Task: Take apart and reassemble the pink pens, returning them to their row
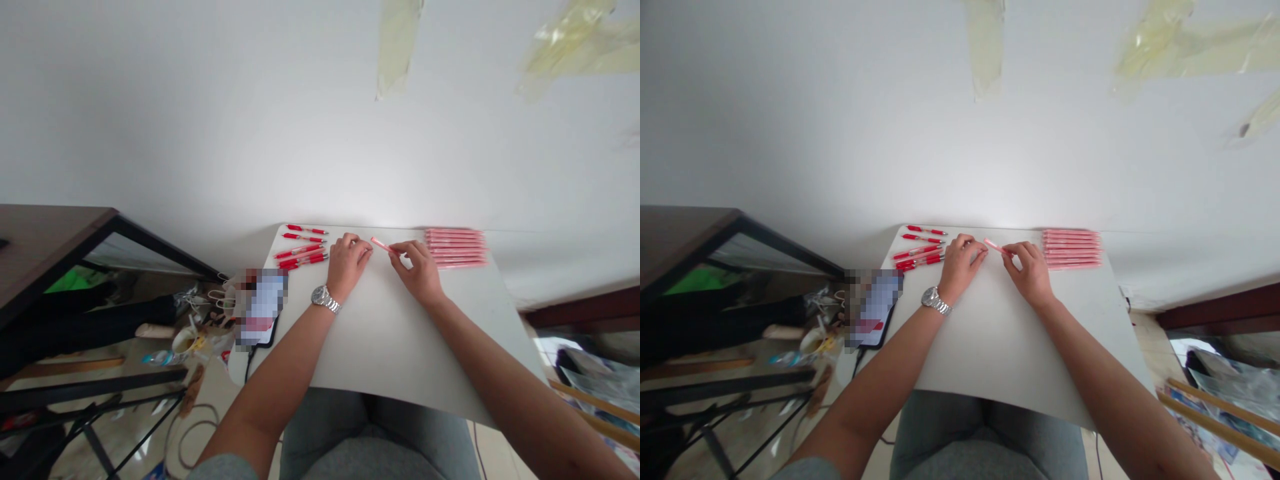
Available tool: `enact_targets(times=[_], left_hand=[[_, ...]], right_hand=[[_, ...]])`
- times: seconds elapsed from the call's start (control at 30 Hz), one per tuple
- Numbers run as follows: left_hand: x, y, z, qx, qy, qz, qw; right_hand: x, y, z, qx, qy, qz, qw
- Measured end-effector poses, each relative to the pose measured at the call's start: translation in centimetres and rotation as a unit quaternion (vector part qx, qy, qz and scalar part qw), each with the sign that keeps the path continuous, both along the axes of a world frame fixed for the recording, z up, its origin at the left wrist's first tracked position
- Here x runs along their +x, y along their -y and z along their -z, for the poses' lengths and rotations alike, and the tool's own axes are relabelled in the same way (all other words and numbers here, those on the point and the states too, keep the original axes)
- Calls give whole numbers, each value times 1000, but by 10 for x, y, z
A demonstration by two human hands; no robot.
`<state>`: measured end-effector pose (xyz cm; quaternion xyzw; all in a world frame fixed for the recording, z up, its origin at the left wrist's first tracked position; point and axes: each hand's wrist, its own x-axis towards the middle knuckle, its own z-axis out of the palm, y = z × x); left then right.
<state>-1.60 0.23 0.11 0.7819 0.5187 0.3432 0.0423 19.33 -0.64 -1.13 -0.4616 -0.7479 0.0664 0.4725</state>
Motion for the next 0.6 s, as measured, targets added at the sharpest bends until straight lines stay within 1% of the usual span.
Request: enact_targets(times=[0.17, 0.37, 0.5, 0.6], left_hand=[[-7, -2, -2, -14, 104, 18, 994], [-10, -1, -4, -10, 173, 14, 985], [-13, -4, -1, -5, 226, 33, 973], [-15, -7, 2, -13, 255, 34, 966]], right_hand=[[-1, 0, -1, 2, 9, -19, 1000], [0, 0, 0, 0, 18, -28, 999], [1, -1, 1, -4, 20, -31, 999], [1, -1, 2, -6, 23, -33, 999]])
